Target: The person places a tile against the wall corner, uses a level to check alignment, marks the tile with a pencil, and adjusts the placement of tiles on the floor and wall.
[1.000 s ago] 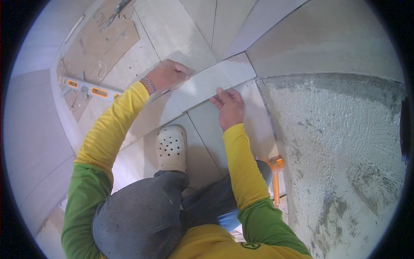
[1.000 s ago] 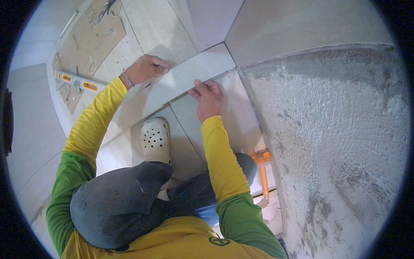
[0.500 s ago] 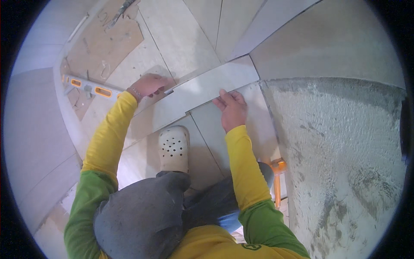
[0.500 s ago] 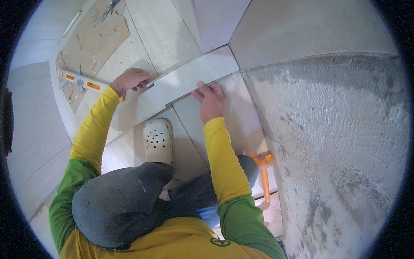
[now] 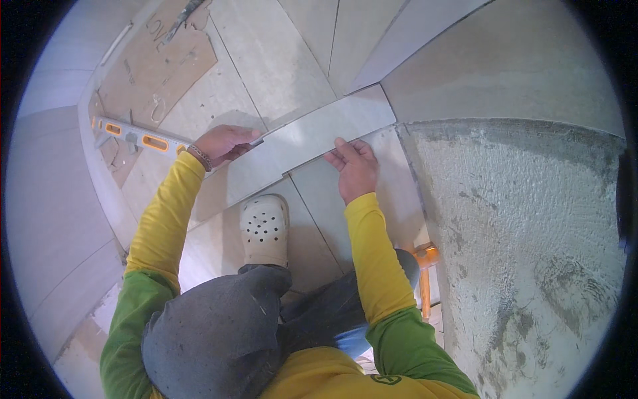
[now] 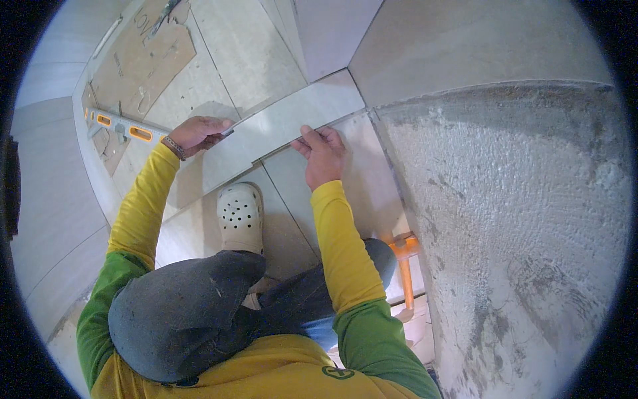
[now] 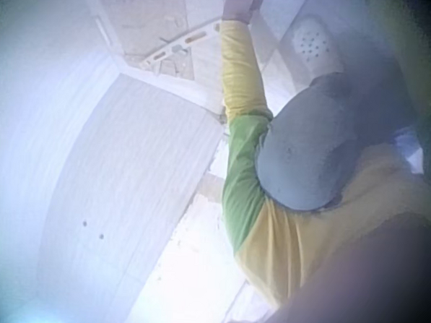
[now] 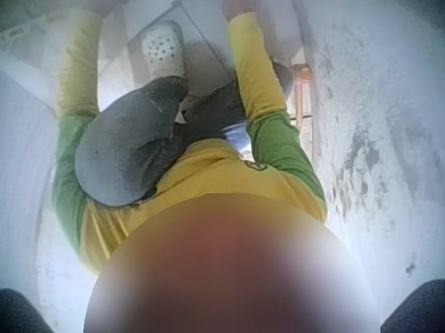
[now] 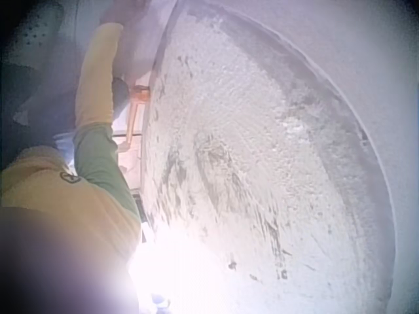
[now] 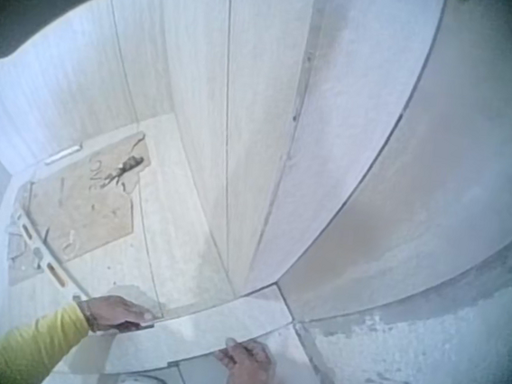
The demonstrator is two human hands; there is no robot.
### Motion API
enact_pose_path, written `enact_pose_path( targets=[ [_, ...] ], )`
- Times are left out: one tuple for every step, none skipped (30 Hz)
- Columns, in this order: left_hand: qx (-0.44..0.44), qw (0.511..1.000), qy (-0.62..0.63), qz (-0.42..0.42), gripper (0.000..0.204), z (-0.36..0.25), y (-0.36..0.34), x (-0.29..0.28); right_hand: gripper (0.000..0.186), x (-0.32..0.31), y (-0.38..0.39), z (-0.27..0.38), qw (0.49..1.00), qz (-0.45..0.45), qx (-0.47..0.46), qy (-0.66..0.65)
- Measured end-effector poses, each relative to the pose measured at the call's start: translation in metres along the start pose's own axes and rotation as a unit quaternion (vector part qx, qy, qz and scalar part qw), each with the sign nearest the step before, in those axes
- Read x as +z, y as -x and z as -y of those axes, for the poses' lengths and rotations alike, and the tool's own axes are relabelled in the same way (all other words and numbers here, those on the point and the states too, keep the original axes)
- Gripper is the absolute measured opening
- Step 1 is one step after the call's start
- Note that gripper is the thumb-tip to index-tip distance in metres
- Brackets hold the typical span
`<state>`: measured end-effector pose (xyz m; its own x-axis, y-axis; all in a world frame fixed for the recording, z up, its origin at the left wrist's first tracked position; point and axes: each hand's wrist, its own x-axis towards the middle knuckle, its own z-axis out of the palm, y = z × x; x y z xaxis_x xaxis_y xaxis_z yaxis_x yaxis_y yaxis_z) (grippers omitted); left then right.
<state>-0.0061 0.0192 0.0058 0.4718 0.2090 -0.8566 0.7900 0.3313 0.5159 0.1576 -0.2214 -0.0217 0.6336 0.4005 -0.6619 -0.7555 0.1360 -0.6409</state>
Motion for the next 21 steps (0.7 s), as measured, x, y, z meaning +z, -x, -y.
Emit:
enact_pose_path(
  targets=[
    [-0.001,1.0,0.0,0.0,0.037,0.001,0.0,0.001,0.024,0.0,0.0,0.0,1.0,0.0,0.0,0.0],
    [0.0,1.0,0.015,-0.004,0.036,0.002,0.0,0.001,0.022,0.001,0.001,0.001,1.0,0.001,0.005,-0.001],
    [0.0,0.999,0.031,-0.008,0.036,0.003,-0.001,0.001,0.02,0.001,0.001,0.002,1.0,0.002,0.01,-0.002],
    [0.0,0.999,0.031,-0.009,0.036,0.007,-0.004,0.0,0.02,0.001,0.001,0.002,1.0,0.002,0.01,-0.002],
    [0.005,0.999,0.049,-0.009,0.035,0.01,-0.007,-0.001,0.02,0.002,0.001,0.002,1.0,0.002,0.01,0.0],
    [0.01,0.998,0.066,-0.01,0.034,0.014,-0.01,-0.003,0.02,0.002,0.001,0.002,1.0,0.002,0.01,0.001],
    [0.01,0.998,0.067,-0.011,0.034,0.017,-0.012,-0.004,0.02,0.002,0.001,0.002,1.0,0.003,0.01,0.001],
    [0.019,0.996,0.085,-0.01,0.035,0.017,-0.012,-0.003,0.02,0.002,0.001,0.002,1.0,0.004,0.01,-0.004],
    [0.029,0.994,0.104,-0.009,0.036,0.018,-0.012,-0.001,0.021,0.002,0.001,0.002,1.0,0.006,0.01,-0.009],
    [0.029,0.994,0.104,-0.009,0.036,0.017,-0.01,-0.001,0.021,0.002,0.001,0.002,1.0,0.006,0.01,-0.009],
    [0.033,0.994,0.107,0.0,0.036,0.016,-0.008,0.0,0.021,0.002,0.001,0.003,1.0,0.003,0.01,-0.006],
    [0.038,0.993,0.11,0.009,0.035,0.015,-0.007,0.001,0.021,0.002,0.002,0.004,1.0,0.0,0.01,-0.003],
    [0.038,0.993,0.11,0.009,0.035,0.017,-0.009,0.0,0.021,0.002,0.002,0.004,1.0,0.0,0.01,-0.003],
    [0.043,0.992,0.121,0.011,0.036,0.018,-0.009,0.0,0.021,0.002,0.002,0.004,1.0,0.001,0.011,-0.004],
    [0.048,0.99,0.132,0.014,0.036,0.019,-0.009,0.0,0.021,0.002,0.002,0.004,1.0,0.001,0.011,-0.005],
    [0.048,0.99,0.132,0.013,0.036,0.02,-0.009,0.0,0.021,0.003,0.002,0.004,1.0,0.002,0.011,-0.005],
    [0.04,0.99,0.134,0.002,0.033,0.017,-0.006,0.002,0.021,0.003,0.003,0.005,1.0,-0.001,0.012,-0.004],
    [0.032,0.99,0.135,-0.009,0.03,0.015,-0.005,0.003,0.02,0.002,0.003,0.005,1.0,-0.003,0.013,-0.004],
    [0.032,0.99,0.135,-0.008,0.03,0.016,-0.006,0.003,0.02,0.001,0.002,0.004,1.0,-0.004,0.013,-0.004],
    [0.036,0.99,0.137,-0.001,0.031,0.017,-0.007,0.001,0.022,0.0,0.001,0.002,1.0,0.003,0.006,-0.004],
    [0.039,0.989,0.139,0.006,0.032,0.018,-0.008,0.0,0.024,-0.001,0.0,0.001,1.0,0.01,-0.001,-0.005]
  ],
)
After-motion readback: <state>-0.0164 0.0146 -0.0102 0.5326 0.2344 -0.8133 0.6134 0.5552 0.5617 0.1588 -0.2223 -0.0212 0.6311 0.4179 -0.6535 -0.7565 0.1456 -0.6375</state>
